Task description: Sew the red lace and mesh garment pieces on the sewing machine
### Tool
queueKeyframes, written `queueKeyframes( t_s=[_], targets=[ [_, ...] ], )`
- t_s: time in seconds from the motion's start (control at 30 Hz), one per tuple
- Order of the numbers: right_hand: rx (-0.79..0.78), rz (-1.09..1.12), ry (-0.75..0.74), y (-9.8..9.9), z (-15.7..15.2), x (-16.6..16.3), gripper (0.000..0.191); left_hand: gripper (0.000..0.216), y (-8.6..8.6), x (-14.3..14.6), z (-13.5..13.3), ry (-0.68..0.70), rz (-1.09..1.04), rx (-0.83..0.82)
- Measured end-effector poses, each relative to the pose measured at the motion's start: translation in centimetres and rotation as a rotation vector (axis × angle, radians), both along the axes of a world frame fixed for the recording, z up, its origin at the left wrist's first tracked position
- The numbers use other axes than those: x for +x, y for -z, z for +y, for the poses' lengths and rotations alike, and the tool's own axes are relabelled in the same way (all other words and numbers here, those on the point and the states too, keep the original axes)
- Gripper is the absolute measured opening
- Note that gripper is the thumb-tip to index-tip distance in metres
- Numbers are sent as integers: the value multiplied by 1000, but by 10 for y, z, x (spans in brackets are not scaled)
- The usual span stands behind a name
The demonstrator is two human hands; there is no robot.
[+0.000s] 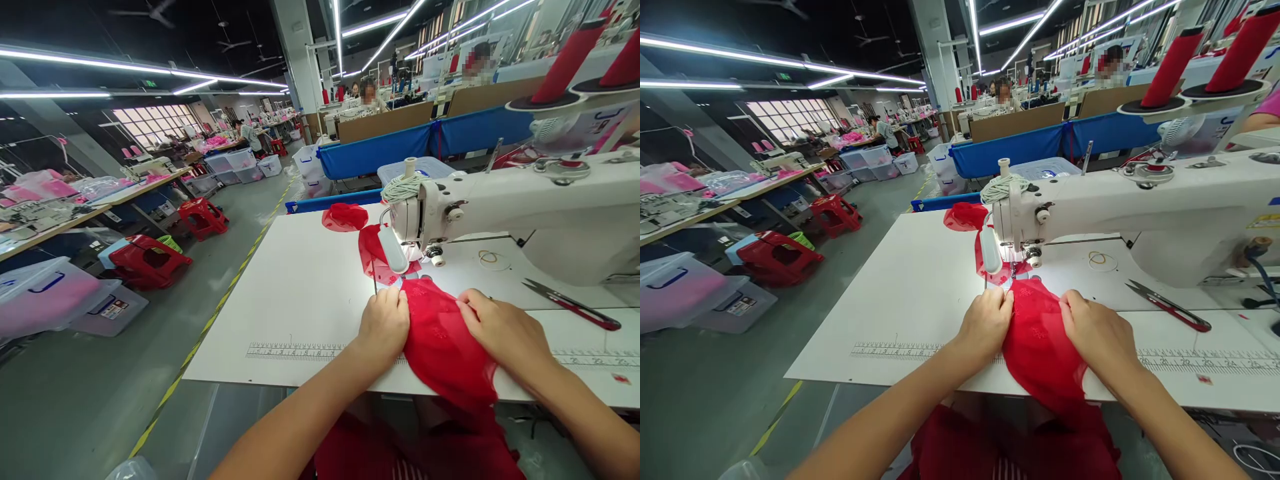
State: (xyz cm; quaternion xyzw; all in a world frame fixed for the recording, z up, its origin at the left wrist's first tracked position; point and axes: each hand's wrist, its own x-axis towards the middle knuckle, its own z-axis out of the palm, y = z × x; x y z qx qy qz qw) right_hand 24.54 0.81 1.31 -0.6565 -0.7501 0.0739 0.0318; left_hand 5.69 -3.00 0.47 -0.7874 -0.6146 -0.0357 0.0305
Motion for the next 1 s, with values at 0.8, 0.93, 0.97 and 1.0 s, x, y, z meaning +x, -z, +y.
queueKeyframes(
  t_s=[0.8, 0.93, 0.97, 1.0],
  targets=[
    [246, 419, 105, 15, -18, 23, 28, 46, -21, 0, -12, 205, -444, -368],
    [84, 339, 93, 10, -16, 20, 27, 29, -23, 1, -12, 187, -441, -383],
    [44, 304, 86, 8, -15, 20, 26, 27, -23, 1, -12, 188, -433, -389],
    [25, 282, 89, 6, -15, 19, 26, 27, -24, 1, -12, 194, -424, -394]
  ],
)
